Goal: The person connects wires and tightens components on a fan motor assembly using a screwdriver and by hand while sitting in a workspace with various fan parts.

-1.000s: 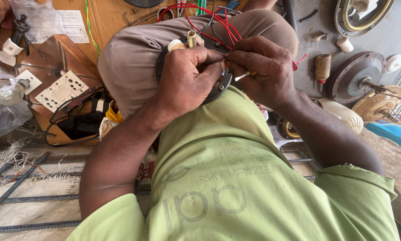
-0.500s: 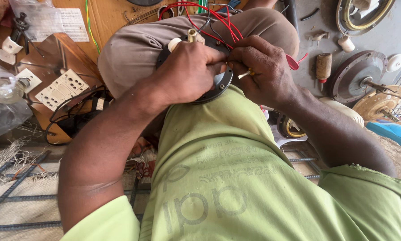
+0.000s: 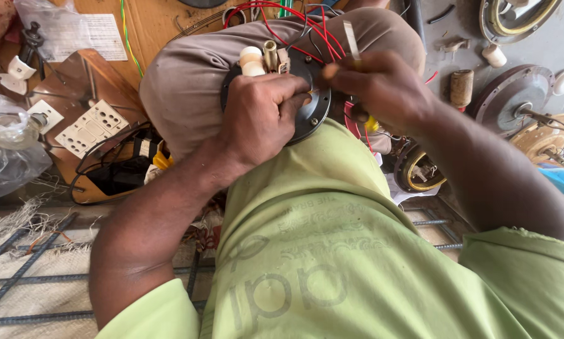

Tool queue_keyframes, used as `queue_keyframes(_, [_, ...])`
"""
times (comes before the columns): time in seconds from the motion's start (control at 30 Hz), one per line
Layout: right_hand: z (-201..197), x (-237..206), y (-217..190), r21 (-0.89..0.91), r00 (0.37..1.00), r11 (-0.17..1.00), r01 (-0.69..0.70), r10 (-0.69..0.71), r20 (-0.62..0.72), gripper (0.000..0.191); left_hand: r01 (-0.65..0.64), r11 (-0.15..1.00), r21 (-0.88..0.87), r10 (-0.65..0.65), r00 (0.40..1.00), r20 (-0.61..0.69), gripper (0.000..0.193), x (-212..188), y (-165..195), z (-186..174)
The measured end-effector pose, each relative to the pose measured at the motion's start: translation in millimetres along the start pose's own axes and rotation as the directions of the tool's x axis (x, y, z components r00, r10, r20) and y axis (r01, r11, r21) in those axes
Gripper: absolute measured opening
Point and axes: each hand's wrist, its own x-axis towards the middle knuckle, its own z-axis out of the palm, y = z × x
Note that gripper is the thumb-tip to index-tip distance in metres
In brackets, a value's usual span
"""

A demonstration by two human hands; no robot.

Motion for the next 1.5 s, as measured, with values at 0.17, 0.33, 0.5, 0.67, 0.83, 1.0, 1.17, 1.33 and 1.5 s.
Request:
queue_keyframes(0.17, [10, -28, -2, -0.611, 0.438, 0.255, 0.749, -0.883, 0.168, 0.023, 0.056, 0.998, -0.025, -0.054, 0.997, 0.058, 0.007, 4, -3, -3])
queue_keyframes(0.33, [19, -20, 5, -0.652, 0.319, 0.106, 0.751, -0.922, 0.219, 0.025, 0.034, 0.999, -0.026, -0.032, 0.996, 0.079, 0.008, 5, -5, -5])
queue_keyframes(0.5, [22, -7, 17, 0.092, 0.994, 0.989, 0.113, -0.112, -0.019, 0.014, -0.057, 0.998, 0.022, 0.056, 0.998, 0.039, 0.007, 0, 1, -3])
queue_keyframes(0.67, [8, -4, 7, 0.330, 0.986, 0.944, -0.017, -0.039, 0.162, 0.015, -0.049, 0.999, -0.017, 0.048, 0.999, -0.025, 0.012, -3, 5, 1])
queue_keyframes(0.83, [11, -20, 6, -0.463, 0.473, 0.348, 0.815, -0.862, 0.185, 0.028, 0.031, 0.999, -0.019, -0.030, 0.998, 0.057, 0.010, 2, 0, -5])
queue_keyframes(1.0, [23, -20, 12, -0.630, 0.386, 0.208, 0.748, -0.908, 0.160, 0.019, 0.044, 0.999, -0.028, -0.041, 0.994, 0.101, 0.014, 0, 1, -7])
queue_keyframes(1.17, [25, -17, 24, -0.525, 0.668, 0.568, 0.633, -0.744, 0.001, 0.012, -0.005, 0.992, 0.126, -0.009, 0.993, 0.114, 0.018, -7, 4, -1])
queue_keyframes(1.33, [20, 4, 31, 0.567, 0.995, 0.822, -0.053, -0.003, 0.098, 0.009, -0.063, 0.994, 0.095, 0.072, 0.993, -0.094, 0.026, -12, 6, 4])
queue_keyframes(1.5, [28, 2, 32, -0.462, 0.763, 0.712, 0.529, -0.637, -0.108, 0.011, 0.061, 0.998, -0.009, -0.061, 0.998, -0.001, 0.012, -4, 3, -1])
